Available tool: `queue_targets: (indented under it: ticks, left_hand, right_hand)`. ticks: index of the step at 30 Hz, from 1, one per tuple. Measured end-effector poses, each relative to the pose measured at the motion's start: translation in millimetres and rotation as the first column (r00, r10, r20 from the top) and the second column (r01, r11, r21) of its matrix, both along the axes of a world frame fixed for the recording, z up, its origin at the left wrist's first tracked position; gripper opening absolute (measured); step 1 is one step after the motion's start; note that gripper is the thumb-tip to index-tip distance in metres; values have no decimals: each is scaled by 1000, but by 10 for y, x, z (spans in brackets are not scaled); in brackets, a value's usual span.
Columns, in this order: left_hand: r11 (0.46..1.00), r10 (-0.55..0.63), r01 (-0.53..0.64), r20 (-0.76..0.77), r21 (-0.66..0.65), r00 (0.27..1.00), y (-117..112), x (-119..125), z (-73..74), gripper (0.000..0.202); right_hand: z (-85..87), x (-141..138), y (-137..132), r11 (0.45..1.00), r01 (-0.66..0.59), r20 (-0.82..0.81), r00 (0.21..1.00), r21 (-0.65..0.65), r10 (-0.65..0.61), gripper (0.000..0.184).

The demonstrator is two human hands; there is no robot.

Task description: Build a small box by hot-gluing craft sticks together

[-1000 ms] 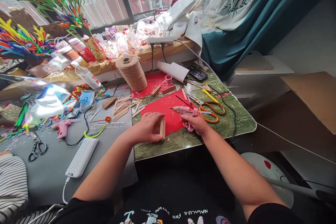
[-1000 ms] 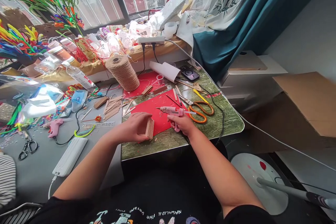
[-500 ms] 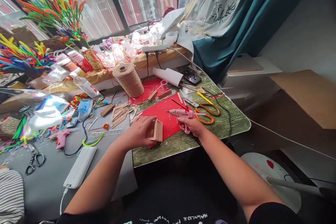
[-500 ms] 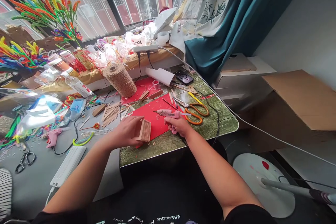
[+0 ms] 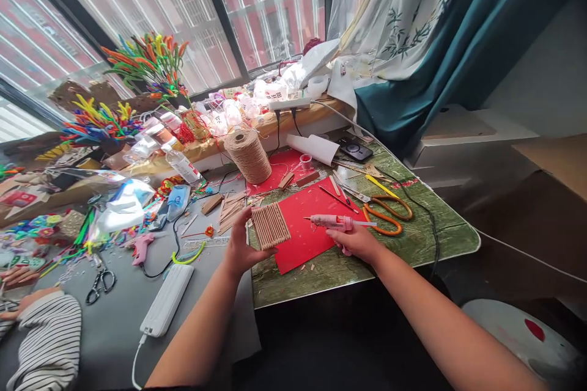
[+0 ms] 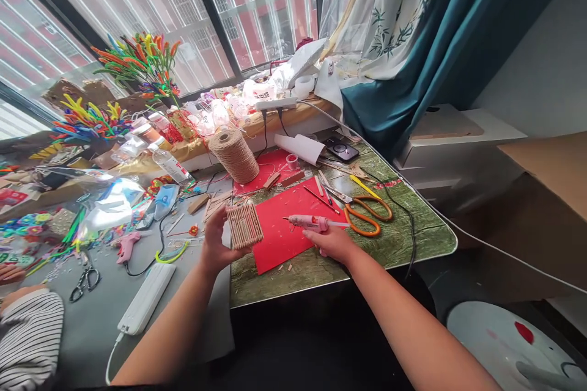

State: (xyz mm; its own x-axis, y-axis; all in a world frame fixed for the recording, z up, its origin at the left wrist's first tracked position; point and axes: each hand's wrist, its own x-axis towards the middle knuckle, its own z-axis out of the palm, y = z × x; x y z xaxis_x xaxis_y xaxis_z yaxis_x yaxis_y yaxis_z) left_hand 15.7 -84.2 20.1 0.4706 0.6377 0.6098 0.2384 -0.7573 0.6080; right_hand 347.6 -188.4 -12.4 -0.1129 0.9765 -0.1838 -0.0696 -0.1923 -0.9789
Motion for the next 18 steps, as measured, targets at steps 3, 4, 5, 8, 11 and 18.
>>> queue_targets:
  ticks: [3,4,5,8,11,18]
  left_hand:
    - [998,63,-58,186,-34,980,121,73,-124,116]
    - [996,73,-58,230,-73,970,150,103,-150,113]
    - [992,79,-49,264,-119,961,171,132,-172,111]
    - [971,87,-4,338,-240,937,203,178,-217,103]
    - [951,106,19,382,-308,918,229,155,-250,95]
    - [936,146,23,445,-353,883,348,30,-329,100]
  right_hand:
    - [98,-67,-14,996,-22,119,993,90,11,54]
    - [130,-83,-7,992,-6,160,987,130,-15,52]
    - [159,-92,6,984,17,204,978,176,-53,49]
    - [214,-67,71,947,86,368,907,309,-202,43]
    - [216,-7,152,931,125,498,817,342,-292,38]
    - [113,2,188,926,162,644,678,341,-356,32]
